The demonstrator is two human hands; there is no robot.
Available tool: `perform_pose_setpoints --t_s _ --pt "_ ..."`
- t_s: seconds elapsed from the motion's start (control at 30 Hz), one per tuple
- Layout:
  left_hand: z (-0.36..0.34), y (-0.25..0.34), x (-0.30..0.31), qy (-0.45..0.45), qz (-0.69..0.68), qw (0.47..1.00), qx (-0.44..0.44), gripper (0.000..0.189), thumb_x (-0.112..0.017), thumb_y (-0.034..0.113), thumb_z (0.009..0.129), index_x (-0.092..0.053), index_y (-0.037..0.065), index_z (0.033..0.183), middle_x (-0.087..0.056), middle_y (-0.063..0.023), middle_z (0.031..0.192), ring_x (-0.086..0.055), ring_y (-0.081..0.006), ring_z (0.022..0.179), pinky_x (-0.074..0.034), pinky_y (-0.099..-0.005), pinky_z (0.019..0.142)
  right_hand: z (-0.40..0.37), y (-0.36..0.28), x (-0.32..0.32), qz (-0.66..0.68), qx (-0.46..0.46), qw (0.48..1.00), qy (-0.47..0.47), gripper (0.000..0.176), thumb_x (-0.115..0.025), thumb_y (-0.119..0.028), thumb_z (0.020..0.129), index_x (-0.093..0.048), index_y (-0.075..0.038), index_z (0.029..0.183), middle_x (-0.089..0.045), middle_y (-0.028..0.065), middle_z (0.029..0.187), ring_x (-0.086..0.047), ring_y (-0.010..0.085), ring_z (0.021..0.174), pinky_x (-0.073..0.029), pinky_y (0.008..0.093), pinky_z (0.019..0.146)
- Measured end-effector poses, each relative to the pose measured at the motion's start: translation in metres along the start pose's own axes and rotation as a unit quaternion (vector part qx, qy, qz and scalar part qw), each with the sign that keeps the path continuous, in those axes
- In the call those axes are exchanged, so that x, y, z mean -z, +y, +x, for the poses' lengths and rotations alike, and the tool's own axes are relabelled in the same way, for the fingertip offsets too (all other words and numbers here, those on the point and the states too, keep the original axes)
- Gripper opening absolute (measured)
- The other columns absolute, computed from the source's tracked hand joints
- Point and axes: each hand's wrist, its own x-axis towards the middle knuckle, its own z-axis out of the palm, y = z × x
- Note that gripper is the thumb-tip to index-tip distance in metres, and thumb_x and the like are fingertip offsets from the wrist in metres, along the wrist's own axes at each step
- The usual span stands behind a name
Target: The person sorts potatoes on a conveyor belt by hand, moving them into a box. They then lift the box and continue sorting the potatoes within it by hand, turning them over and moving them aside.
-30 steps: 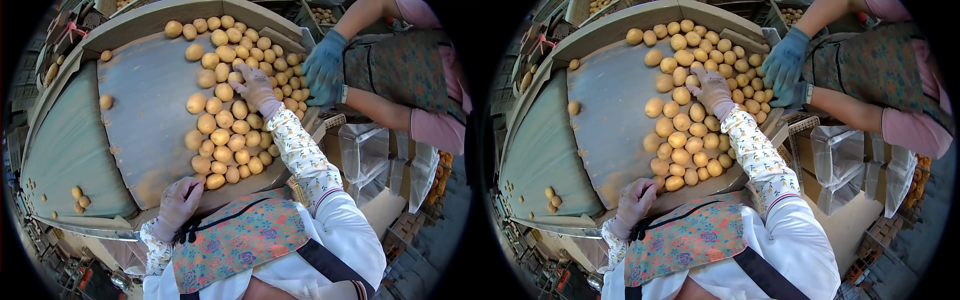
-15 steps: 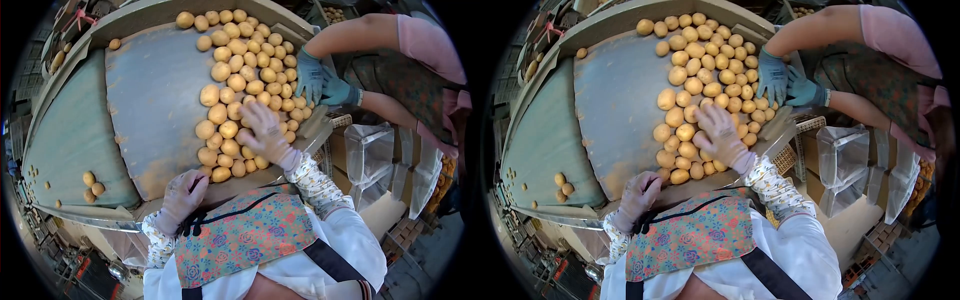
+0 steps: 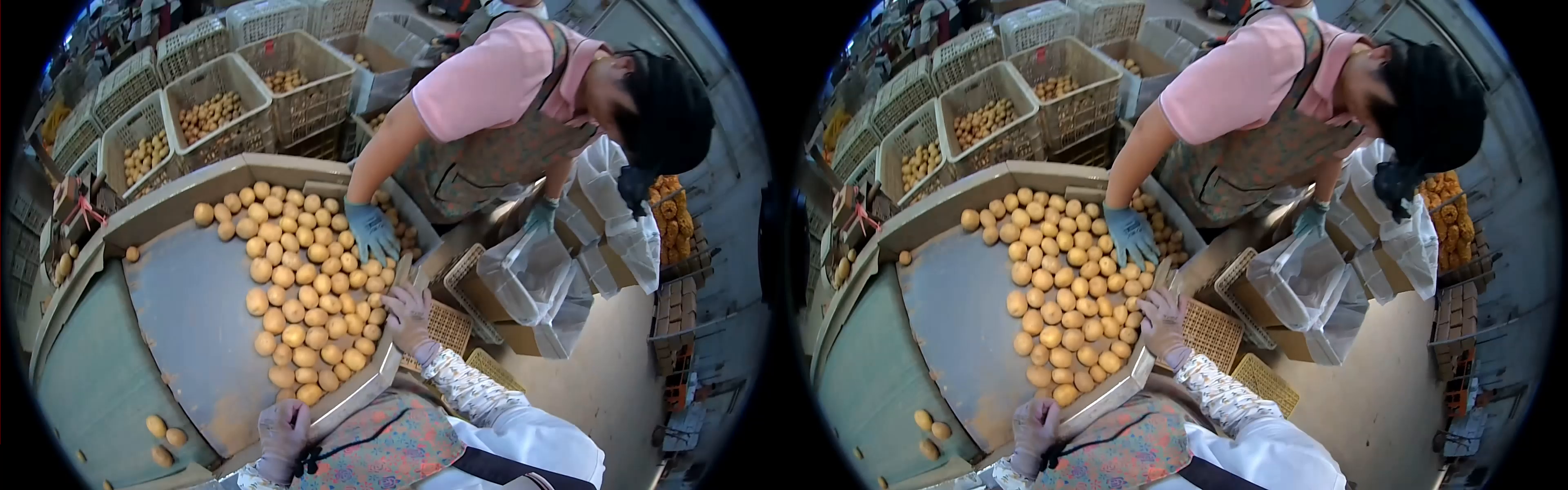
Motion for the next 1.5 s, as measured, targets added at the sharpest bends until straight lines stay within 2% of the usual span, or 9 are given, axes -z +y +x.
perform_pose_setpoints --t_s 0.23,0.43,0.7,0.87,1.1,1.2,1.3,1.37,1.5 --pt "0.019 0.028 -0.012 -0.014 0.062 0.994 -0.090 0.012 -0.072 0.015 0.085 -0.061 0.014 0.083 -0.059 -0.0050 0.072 -0.059 -0.0277 0.068 -0.045 -0.0408 0.070 0.006 -0.004 0.001 0.062 -0.032 0.997 0.017 0.028 -0.058 -0.015 0.077 -0.072 -0.019 0.101 -0.065 0.0003 0.118 -0.048 0.0279 0.128 -0.024 0.0525 0.111" --pt "0.076 0.215 0.030 0.066 0.287 0.852 -0.434 0.025 -0.072 0.029 0.085 -0.059 0.010 0.094 -0.050 -0.0057 0.089 -0.052 -0.0248 0.090 -0.041 -0.0383 0.092 -0.005 0.003 0.002 0.090 -0.024 0.994 -0.054 0.033 -0.063 -0.015 0.080 -0.069 -0.014 0.112 -0.062 0.0073 0.123 -0.048 0.0331 0.126 -0.032 0.0490 0.110" --pt "0.021 0.404 -0.041 -0.152 0.234 0.872 -0.402 0.018 -0.071 0.026 0.082 -0.065 0.011 0.089 -0.058 -0.0036 0.085 -0.057 -0.0201 0.085 -0.045 -0.0372 0.080 -0.057 -0.014 0.048 0.274 0.032 0.948 0.159 0.042 -0.066 -0.016 0.082 -0.063 -0.009 0.123 -0.058 0.0142 0.129 -0.048 0.0364 0.127 -0.035 0.0481 0.109" --pt "0.022 0.428 -0.092 -0.216 0.218 0.870 -0.385 0.025 -0.074 0.030 0.080 -0.065 0.009 0.091 -0.058 -0.0037 0.088 -0.056 -0.0203 0.086 -0.045 -0.0367 0.079 -0.171 0.109 -0.004 0.192 0.007 0.981 0.014 0.056 -0.071 -0.018 0.085 -0.053 -0.001 0.134 -0.049 0.0211 0.139 -0.045 0.0380 0.132 -0.038 0.0444 0.112" --pt "0.034 0.202 -0.327 -0.395 -0.206 0.889 -0.108 0.009 -0.061 0.012 0.096 -0.066 0.010 0.103 -0.062 -0.0008 0.102 -0.063 -0.0170 0.091 -0.051 -0.0308 0.079 -0.251 0.209 -0.051 0.254 -0.122 0.958 -0.058 0.053 -0.072 -0.027 0.086 -0.059 0.003 0.127 -0.061 0.0214 0.127 -0.057 0.0315 0.122 -0.044 0.0370 0.107" --pt "0.077 0.072 -0.434 -0.102 -0.519 0.800 0.282 0.019 -0.059 0.025 0.101 -0.065 0.006 0.098 -0.062 0.0016 0.089 -0.059 -0.0099 0.074 -0.050 -0.0257 0.061 -0.188 0.245 -0.024 0.286 -0.332 0.881 -0.181 0.054 -0.070 -0.036 0.088 -0.062 0.005 0.122 -0.071 0.0202 0.105 -0.069 0.0297 0.097 -0.054 0.0346 0.088" --pt "0.170 -0.010 -0.436 -0.078 -0.570 0.740 0.348 0.062 -0.053 0.063 0.093 -0.057 0.004 0.113 -0.061 -0.0111 0.106 -0.059 -0.0230 0.102 -0.046 -0.0333 0.095 -0.126 0.285 -0.027 0.195 -0.319 0.898 -0.232 0.066 -0.068 -0.050 0.089 -0.062 0.007 0.121 -0.069 0.0190 0.093 -0.066 0.0265 0.084 -0.054 0.0379 0.075" --pt "0.220 -0.022 -0.433 -0.047 -0.538 0.724 0.428 0.102 -0.056 0.079 0.082 -0.047 -0.006 0.139 -0.049 -0.0218 0.143 -0.046 -0.0354 0.134 -0.035 -0.0431 0.115 -0.061 0.296 -0.043 0.262 -0.338 0.885 -0.183 0.095 -0.064 -0.062 0.087 -0.044 0.013 0.140 -0.051 0.0350 0.138 -0.053 0.0419 0.129 -0.042 0.0436 0.109" --pt "0.263 -0.128 -0.475 -0.367 -0.793 0.373 0.312 0.065 -0.051 0.067 0.093 -0.057 0.003 0.079 -0.054 -0.0068 0.075 -0.048 -0.0192 0.065 -0.043 -0.0304 0.069 0.080 0.335 -0.107 0.243 -0.383 0.886 -0.097 0.096 -0.066 -0.060 0.083 -0.046 0.016 0.137 -0.056 0.0343 0.134 -0.056 0.0416 0.127 -0.043 0.0411 0.108"
